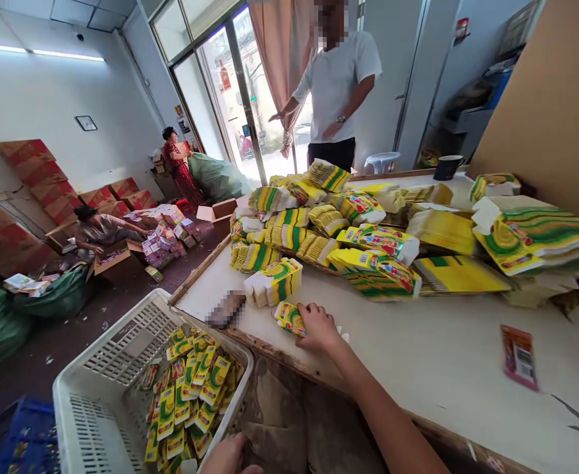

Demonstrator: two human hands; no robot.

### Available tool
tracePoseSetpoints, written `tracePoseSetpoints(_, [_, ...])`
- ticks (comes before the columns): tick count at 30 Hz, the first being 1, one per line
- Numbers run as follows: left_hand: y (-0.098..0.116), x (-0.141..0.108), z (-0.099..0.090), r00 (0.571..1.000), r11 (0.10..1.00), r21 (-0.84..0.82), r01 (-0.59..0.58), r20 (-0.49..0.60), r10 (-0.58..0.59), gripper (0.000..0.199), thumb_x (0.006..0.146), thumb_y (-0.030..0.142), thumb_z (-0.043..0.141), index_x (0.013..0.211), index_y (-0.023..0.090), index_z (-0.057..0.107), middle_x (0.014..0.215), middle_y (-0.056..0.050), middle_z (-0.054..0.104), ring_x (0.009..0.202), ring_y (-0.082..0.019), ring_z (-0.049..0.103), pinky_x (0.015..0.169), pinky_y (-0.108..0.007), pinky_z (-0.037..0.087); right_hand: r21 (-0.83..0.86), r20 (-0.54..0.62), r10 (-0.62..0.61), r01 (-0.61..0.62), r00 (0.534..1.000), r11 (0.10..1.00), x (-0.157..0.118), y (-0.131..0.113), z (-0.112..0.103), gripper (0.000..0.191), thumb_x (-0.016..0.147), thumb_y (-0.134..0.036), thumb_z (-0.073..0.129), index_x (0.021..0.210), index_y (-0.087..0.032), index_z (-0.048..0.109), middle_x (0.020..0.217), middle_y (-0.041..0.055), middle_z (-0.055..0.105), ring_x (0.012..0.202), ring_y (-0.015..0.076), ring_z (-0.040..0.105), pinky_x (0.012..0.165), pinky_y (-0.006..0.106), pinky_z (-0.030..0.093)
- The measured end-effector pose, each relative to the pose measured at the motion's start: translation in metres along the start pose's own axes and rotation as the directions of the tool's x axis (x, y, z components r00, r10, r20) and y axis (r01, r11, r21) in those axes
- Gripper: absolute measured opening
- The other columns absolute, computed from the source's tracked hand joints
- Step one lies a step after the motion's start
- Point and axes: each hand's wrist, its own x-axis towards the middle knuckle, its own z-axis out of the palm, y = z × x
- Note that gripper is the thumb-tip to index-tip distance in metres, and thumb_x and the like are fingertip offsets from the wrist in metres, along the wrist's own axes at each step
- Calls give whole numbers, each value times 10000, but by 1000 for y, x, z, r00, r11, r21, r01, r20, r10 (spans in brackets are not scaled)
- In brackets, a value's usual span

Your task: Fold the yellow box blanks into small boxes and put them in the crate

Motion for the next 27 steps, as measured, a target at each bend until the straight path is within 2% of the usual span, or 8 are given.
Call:
tracePoseSetpoints(3, [6, -5, -5, 999, 996, 92, 22, 21, -24, 498, 710, 351, 647, 1145, 109, 643, 1202, -230, 676, 1164, -393, 612, 994, -464, 447, 15, 16, -79, 79, 997, 997, -7, 12, -1, 823, 680, -324, 711, 1436, -146, 439, 1307, 207, 534, 1200, 366, 508, 954, 448, 405])
tracePoseSetpoints(7, [17, -15, -13, 999, 987, 159, 13, 48, -21, 518, 748, 344, 629, 1187, 69, 620, 1231, -241, 660, 1174, -377, 609, 995, -447, 450, 48, 58, -196, 193, 979, 980, -31, 40, -6, 818, 639, -296, 722, 1408, -152, 481, 1307, 180, 555, 1191, 320, 522, 991, 393, 399])
tracePoseSetpoints(11, [27, -23, -19, 999, 989, 150, 9, 30, -13, 488, 754, 321, 626, 1181, 85, 621, 1244, -225, 657, 1176, -360, 609, 997, -435, 447, 37, 68, -193, 191, 979, 981, -48, 60, -9, 829, 628, -274, 714, 1410, -128, 481, 1322, 192, 553, 1198, 329, 526, 1006, 412, 401])
tracePoseSetpoints(17, [35, -31, -24, 999, 982, 187, -8, 51, -1, 515, 768, 419, 620, 1151, 76, 635, 1217, -228, 667, 1159, -379, 609, 975, -436, 451, -21, 146, -197, 202, 969, 979, -62, 62, -24, 923, 627, -229, 723, 1480, -109, 392, 1509, 222, 397, 1369, 372, 395, 1129, 469, 298])
tracePoseSetpoints(19, [36, -33, -24, 998, 982, 186, -12, 57, 1, 542, 774, 406, 613, 1188, 55, 616, 1230, -236, 658, 1169, -379, 601, 979, -434, 445, -8, 63, -177, 178, 982, 984, -72, 60, -26, 848, 693, -229, 696, 1479, -129, 395, 1529, 204, 378, 1390, 352, 382, 1126, 449, 322])
tracePoseSetpoints(22, [39, -35, -25, 998, 982, 186, -12, 64, 0, 572, 772, 390, 622, 1214, 27, 603, 1234, -252, 649, 1179, -387, 593, 979, -435, 440, 0, -104, -87, 87, 991, 996, -90, 57, -18, 568, 836, -217, 587, 1392, -142, 502, 1366, 187, 554, 1217, 314, 557, 1015, 418, 445])
tracePoseSetpoints(24, [43, -36, -26, 998, 983, 185, -17, 66, 5, 581, 779, 400, 623, 1223, 26, 602, 1252, -259, 638, 1196, -393, 581, 987, -440, 431, -23, -187, -16, 12, 982, 1000, -100, 54, -6, 397, 873, -204, 556, 1260, -128, 607, 1198, 177, 645, 1068, 314, 623, 934, 421, 489])
tracePoseSetpoints(27, [49, -37, -29, 998, 983, 183, -32, 61, 21, 562, 779, 415, 629, 1200, 44, 621, 1244, -253, 642, 1184, -398, 588, 982, -444, 430, -22, -309, 11, -19, 951, 1000, -107, 51, 9, 257, 878, -184, 576, 1109, -131, 674, 1091, 153, 679, 1016, 313, 626, 906, 416, 499])
